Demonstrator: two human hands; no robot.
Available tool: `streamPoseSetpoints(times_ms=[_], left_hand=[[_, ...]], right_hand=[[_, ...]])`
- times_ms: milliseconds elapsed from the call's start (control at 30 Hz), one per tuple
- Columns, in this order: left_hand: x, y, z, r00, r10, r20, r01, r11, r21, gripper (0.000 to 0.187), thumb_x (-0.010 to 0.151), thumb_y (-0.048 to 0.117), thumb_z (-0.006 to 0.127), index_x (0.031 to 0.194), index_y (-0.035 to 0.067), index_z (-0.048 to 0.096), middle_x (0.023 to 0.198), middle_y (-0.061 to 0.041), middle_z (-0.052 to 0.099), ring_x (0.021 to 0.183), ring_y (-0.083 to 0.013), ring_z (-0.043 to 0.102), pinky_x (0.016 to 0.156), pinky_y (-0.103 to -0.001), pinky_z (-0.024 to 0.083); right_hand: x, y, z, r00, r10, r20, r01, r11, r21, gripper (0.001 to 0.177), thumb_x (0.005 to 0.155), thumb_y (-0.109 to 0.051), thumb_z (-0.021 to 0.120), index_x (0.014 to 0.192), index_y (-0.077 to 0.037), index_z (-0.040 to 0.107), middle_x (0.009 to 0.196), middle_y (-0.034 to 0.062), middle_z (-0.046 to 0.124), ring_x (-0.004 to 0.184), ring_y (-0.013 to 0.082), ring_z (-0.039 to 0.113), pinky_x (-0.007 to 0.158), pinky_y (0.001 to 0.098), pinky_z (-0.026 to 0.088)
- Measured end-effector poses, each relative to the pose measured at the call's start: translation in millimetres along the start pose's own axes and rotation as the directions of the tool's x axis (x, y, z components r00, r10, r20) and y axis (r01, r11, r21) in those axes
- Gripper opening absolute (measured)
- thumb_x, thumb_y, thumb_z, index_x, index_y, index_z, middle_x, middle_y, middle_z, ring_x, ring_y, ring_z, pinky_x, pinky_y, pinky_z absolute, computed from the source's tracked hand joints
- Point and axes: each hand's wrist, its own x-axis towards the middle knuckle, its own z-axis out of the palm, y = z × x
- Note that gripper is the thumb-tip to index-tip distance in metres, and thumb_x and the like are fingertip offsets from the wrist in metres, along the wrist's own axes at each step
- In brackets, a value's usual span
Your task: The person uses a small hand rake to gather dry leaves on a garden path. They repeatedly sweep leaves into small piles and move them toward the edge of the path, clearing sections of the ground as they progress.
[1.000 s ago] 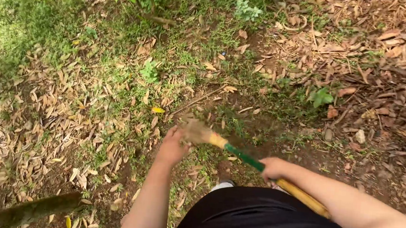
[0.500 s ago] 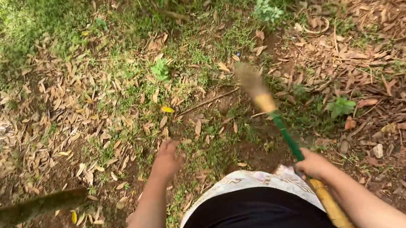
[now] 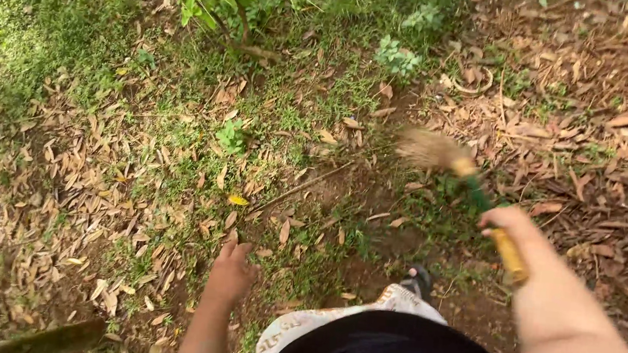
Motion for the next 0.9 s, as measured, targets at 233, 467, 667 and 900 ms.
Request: streamPoseSetpoints(times_ms=[233, 467, 667, 900], left_hand=[[45, 40, 18, 0.990, 0.139, -0.025, -0.136, 0.987, 0.090, 0.048, 0.079, 0.022, 0.052, 0.125, 0.015, 0.038, 0.139, -0.006, 0.019, 0.120, -0.0275, 0.032, 0.095, -0.045, 0.036], [88, 96, 39, 0.979, 0.203, 0.038, -0.206, 0.959, 0.195, 0.046, 0.080, 0.022, 0.051, 0.123, 0.018, 0.037, 0.141, -0.001, 0.015, 0.121, -0.0300, 0.029, 0.084, -0.049, 0.041], [80, 165, 35, 0.975, 0.215, 0.051, -0.220, 0.948, 0.230, 0.046, 0.081, 0.023, 0.051, 0.124, 0.016, 0.038, 0.141, -0.001, 0.016, 0.119, -0.0275, 0.034, 0.090, -0.047, 0.042], [61, 223, 16, 0.978, 0.083, 0.191, -0.120, 0.974, 0.194, 0.049, 0.085, 0.018, 0.047, 0.131, 0.022, 0.030, 0.143, 0.003, 0.009, 0.130, -0.0226, 0.015, 0.104, -0.045, 0.024]], right_hand=[[-62, 2, -11, 0.993, -0.114, -0.042, 0.121, 0.946, 0.299, 0.016, 0.065, 0.000, 0.053, 0.077, -0.003, 0.042, 0.060, 0.0157, 0.048, 0.047, 0.0229, 0.046, 0.037, 0.0350, 0.037], [103, 25, -43, 0.942, -0.083, 0.324, 0.024, 0.983, 0.184, 0.009, 0.062, 0.006, 0.056, 0.063, 0.001, 0.048, 0.048, 0.0189, 0.047, 0.035, 0.0236, 0.048, 0.030, 0.0327, 0.040], [95, 40, -155, 0.987, 0.048, -0.156, -0.031, 0.993, 0.110, 0.006, 0.071, 0.003, 0.062, 0.074, 0.007, 0.065, 0.062, 0.0223, 0.062, 0.047, 0.0215, 0.057, 0.043, 0.0297, 0.046], [-73, 0, -146, 0.964, 0.101, -0.246, -0.032, 0.963, 0.267, 0.017, 0.082, -0.001, 0.053, 0.099, 0.003, 0.049, 0.078, 0.0134, 0.052, 0.060, 0.0209, 0.048, 0.049, 0.0304, 0.042]])
